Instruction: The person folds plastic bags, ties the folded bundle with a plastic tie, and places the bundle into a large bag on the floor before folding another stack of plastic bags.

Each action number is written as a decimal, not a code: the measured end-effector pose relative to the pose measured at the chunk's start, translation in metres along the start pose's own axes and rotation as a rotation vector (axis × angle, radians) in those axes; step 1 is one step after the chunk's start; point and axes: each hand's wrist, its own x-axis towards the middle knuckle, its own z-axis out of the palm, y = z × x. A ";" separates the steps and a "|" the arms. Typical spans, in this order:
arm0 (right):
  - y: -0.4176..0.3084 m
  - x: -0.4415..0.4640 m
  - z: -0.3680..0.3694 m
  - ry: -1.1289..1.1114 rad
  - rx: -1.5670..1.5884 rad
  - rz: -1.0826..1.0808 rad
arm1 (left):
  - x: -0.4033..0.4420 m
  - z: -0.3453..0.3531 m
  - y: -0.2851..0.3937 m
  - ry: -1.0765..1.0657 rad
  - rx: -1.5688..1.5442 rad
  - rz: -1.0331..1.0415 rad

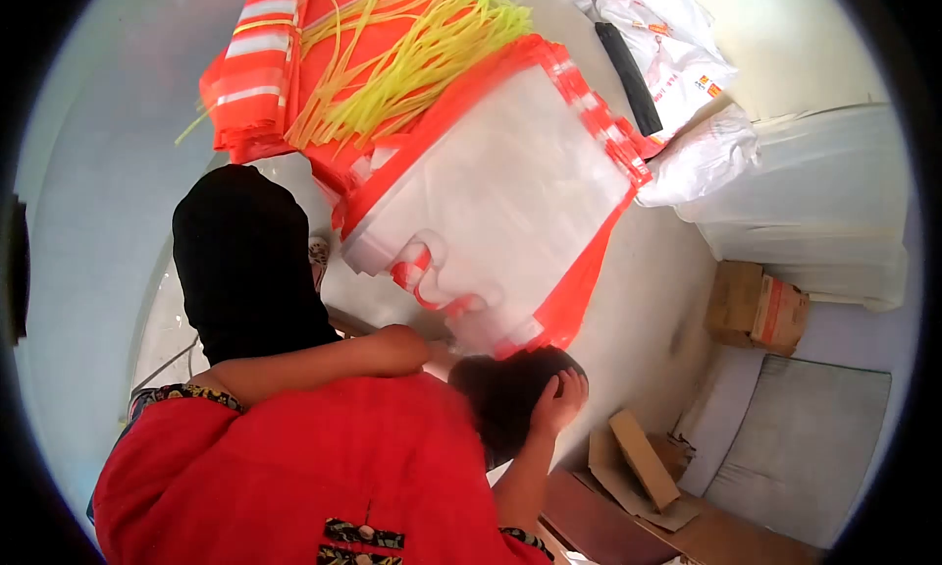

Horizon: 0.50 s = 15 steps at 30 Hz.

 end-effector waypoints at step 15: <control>-0.204 0.134 0.030 -0.174 0.391 -0.557 | 0.007 0.015 -0.002 0.299 -0.064 0.153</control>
